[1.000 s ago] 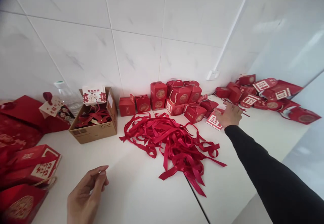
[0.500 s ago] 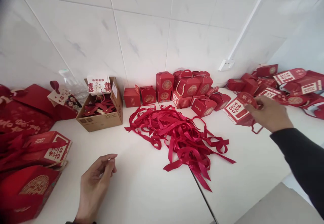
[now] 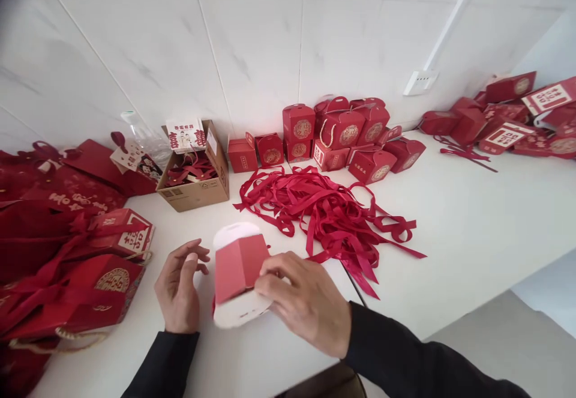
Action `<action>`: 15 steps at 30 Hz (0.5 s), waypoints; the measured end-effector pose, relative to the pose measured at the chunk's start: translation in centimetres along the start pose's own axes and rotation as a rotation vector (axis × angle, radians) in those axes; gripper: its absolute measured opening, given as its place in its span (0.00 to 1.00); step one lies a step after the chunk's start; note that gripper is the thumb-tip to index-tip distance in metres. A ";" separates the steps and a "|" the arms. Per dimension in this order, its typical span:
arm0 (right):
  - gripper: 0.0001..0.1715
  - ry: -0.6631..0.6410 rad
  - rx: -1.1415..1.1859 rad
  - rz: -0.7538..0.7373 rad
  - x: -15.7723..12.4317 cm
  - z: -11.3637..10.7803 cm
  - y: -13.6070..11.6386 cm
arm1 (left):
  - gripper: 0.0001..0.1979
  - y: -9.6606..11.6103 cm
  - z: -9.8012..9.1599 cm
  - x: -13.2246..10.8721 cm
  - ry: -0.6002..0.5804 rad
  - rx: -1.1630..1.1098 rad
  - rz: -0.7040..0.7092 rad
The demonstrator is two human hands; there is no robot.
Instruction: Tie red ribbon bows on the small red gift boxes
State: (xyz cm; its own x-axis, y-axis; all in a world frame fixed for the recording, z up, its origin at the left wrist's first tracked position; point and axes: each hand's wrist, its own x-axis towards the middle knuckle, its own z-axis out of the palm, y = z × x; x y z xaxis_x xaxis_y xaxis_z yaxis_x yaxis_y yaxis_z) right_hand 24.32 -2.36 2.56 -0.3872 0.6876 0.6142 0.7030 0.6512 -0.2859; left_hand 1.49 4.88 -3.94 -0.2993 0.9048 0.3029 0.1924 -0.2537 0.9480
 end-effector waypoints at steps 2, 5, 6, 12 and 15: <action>0.10 -0.058 0.034 0.011 -0.8 -0.1 -0.7 | 0.19 0.2 -0.2 -0.1 -0.033 -0.023 0.022; 0.17 -0.106 0.042 0.102 -1.9 -1.3 0.2 | 0.21 0.4 -0.4 -0.6 -0.093 -0.046 0.029; 0.18 -0.108 0.024 0.157 -2.3 -1.6 1.0 | 0.23 0.5 -0.4 -0.8 -0.111 -0.050 0.028; 0.08 -0.144 -0.106 0.360 -4.3 -0.4 6.0 | 0.24 1.3 -0.5 -3.4 -0.206 -0.023 -0.017; 0.10 -0.125 -0.098 0.373 -4.3 -0.3 6.5 | 0.23 1.9 -1.0 -4.5 -0.195 0.007 -0.038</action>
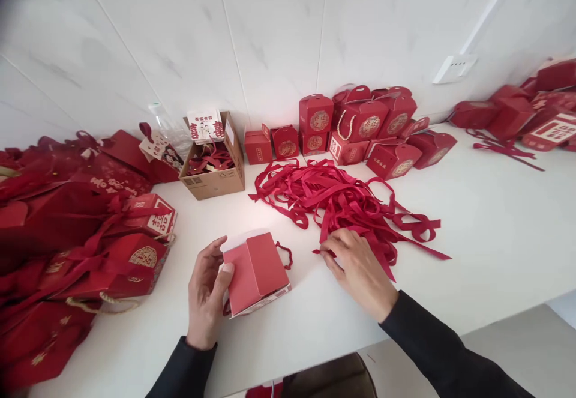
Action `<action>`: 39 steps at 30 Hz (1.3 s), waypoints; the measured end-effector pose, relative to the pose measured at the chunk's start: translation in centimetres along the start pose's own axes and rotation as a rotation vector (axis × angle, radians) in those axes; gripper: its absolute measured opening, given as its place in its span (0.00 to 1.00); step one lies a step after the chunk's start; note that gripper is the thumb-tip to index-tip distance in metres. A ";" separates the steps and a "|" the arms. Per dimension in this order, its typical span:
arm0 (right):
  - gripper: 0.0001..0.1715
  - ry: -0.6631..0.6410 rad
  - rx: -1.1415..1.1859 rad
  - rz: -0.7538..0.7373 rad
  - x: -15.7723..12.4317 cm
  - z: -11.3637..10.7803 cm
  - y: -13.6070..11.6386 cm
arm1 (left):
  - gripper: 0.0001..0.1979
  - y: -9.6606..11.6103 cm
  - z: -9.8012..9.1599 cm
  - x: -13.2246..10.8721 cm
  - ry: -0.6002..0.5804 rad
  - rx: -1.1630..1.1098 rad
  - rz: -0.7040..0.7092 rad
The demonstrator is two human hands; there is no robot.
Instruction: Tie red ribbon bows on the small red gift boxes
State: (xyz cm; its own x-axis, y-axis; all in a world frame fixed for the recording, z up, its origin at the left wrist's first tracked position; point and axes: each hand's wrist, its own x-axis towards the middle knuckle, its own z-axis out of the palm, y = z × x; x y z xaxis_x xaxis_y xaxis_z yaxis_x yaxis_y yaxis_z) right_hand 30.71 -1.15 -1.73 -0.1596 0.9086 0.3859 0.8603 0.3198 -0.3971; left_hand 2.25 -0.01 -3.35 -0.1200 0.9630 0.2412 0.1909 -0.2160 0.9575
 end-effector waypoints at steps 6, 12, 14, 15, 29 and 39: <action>0.05 0.120 0.075 0.030 0.1 -3.3 -2.9 | 0.23 2.6 -0.5 -0.6 -0.068 0.139 0.203; 0.05 -0.010 0.308 0.070 -1.0 -5.0 -7.4 | 0.30 4.8 0.6 -1.2 0.021 0.502 0.235; 0.07 -0.080 0.367 0.129 -1.0 -5.0 -8.1 | 0.30 5.5 0.8 -1.7 0.088 0.594 0.281; 0.09 -0.111 0.397 0.167 -1.0 -5.0 -8.3 | 0.29 5.9 0.7 -2.0 0.102 0.634 0.337; 0.10 -0.348 0.551 0.430 0.6 -5.0 -9.6 | 0.10 7.6 0.1 -1.8 -0.026 0.815 0.587; 0.05 -0.312 0.649 0.363 1.3 -4.4 -9.6 | 0.08 8.4 0.8 -1.2 -0.153 0.583 0.472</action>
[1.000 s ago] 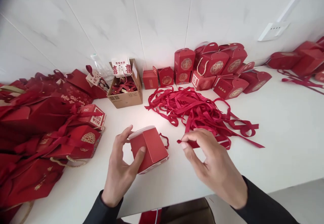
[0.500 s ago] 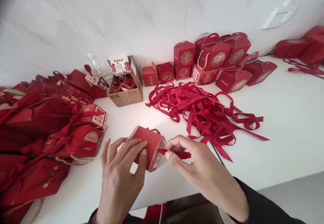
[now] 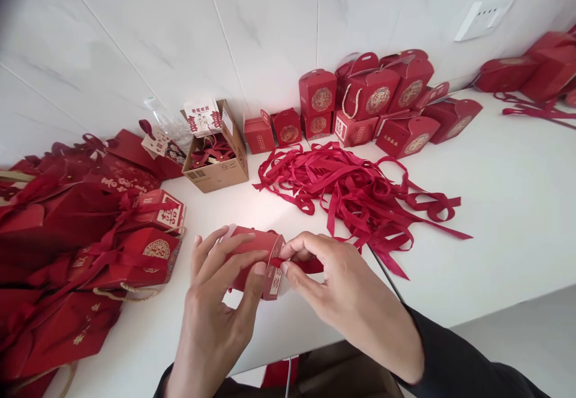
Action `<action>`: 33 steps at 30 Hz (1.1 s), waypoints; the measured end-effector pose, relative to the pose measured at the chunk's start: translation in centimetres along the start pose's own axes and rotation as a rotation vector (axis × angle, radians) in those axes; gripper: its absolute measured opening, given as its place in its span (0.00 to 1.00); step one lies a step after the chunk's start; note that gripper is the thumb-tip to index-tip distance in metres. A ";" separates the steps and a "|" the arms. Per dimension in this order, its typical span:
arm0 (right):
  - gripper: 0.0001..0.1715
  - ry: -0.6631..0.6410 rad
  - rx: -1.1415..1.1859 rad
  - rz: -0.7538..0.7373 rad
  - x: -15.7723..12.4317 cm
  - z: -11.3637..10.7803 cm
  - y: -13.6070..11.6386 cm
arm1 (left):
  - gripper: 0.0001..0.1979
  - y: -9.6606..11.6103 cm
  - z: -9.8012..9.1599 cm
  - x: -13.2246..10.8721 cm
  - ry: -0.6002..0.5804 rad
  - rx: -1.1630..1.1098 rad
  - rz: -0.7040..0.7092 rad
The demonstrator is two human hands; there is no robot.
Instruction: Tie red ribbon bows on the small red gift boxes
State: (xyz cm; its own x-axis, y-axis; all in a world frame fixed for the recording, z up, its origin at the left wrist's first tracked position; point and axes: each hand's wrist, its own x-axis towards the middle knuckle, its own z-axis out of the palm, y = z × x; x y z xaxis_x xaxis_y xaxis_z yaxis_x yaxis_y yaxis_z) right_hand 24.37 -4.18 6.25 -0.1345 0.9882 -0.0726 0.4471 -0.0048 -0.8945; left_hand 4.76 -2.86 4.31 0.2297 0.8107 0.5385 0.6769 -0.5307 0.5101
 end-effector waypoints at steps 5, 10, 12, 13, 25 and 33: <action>0.04 -0.026 0.036 -0.033 0.2 0.3 0.2 | 0.06 0.1 0.1 0.1 -0.020 -0.003 -0.020; 0.09 0.076 -0.082 -0.109 0.3 0.5 0.0 | 0.08 0.4 -0.1 0.3 0.041 -0.077 -0.101; 0.14 0.173 -0.153 -0.210 0.4 0.7 -0.3 | 0.08 0.6 -0.4 0.2 0.092 -0.141 -0.162; 0.15 0.204 -0.180 -0.268 0.6 0.9 -0.5 | 0.08 0.7 -0.5 0.1 0.114 -0.176 -0.192; 0.10 0.088 -0.222 -0.276 4.4 3.2 -2.4 | 0.16 -2.3 -0.5 -0.7 0.151 -0.290 -0.612; 0.10 0.014 -0.254 -0.295 4.8 4.3 -3.1 | 0.15 -1.8 -0.7 -1.6 0.180 -0.450 -0.665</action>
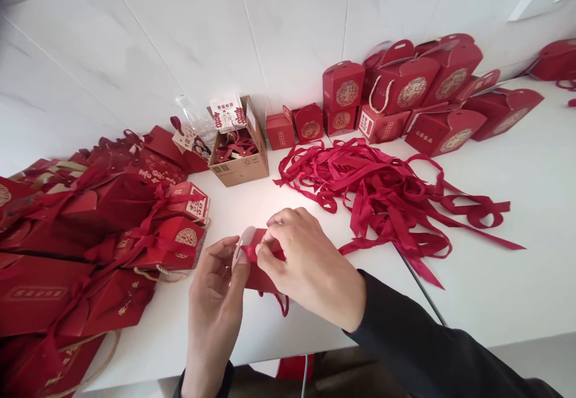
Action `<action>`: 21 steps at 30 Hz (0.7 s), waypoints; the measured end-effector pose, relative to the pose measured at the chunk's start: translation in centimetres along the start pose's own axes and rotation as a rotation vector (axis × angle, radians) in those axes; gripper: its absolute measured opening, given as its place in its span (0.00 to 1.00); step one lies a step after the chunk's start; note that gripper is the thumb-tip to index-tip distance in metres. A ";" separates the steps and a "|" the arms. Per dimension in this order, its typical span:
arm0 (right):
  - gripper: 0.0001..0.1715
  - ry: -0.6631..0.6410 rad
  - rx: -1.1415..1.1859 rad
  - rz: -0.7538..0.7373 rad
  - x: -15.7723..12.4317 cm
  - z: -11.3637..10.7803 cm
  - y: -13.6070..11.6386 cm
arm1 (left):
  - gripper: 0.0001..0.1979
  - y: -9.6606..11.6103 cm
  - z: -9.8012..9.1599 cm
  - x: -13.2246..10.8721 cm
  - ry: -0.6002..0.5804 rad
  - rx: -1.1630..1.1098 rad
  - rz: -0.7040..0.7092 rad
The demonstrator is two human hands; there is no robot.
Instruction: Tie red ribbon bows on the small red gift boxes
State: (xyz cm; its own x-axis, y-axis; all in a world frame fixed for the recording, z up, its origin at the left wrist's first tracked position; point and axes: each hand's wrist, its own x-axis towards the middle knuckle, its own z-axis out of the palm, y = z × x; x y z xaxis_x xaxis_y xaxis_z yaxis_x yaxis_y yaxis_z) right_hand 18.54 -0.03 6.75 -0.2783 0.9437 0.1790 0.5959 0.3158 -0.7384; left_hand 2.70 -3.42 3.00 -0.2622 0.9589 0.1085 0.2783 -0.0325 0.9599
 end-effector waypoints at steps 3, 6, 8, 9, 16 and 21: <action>0.10 -0.012 0.003 -0.004 0.0 0.0 0.0 | 0.16 -0.1 -0.1 -0.4 -0.002 -0.005 -0.019; 0.10 -0.020 0.003 -0.010 0.0 0.0 0.0 | 0.16 -0.3 -0.4 -0.8 -0.027 0.008 -0.036; 0.10 -0.024 0.005 -0.015 0.1 0.0 -0.1 | 0.16 -0.2 -0.6 -1.0 -0.057 0.023 -0.033; 0.10 -0.024 0.006 -0.019 0.1 0.1 -0.2 | 0.16 -0.1 -0.8 -1.0 -0.070 0.024 -0.030; 0.08 -0.042 0.037 -0.046 0.0 -0.1 -0.2 | 0.13 0.6 -0.9 -0.3 -0.050 -0.092 -0.110; 0.09 -0.019 0.071 -0.025 -1.4 -1.1 1.0 | 0.16 0.1 -1.8 0.4 0.009 -0.347 -0.251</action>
State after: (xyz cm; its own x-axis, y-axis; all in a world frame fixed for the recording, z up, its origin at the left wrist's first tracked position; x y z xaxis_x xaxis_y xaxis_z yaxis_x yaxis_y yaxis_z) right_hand 20.34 -0.91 6.46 -0.3072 0.9333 0.1861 0.5342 0.3309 -0.7779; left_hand 0.92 -3.56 3.57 -0.2901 0.9469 -0.1385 -0.1224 0.1068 0.9867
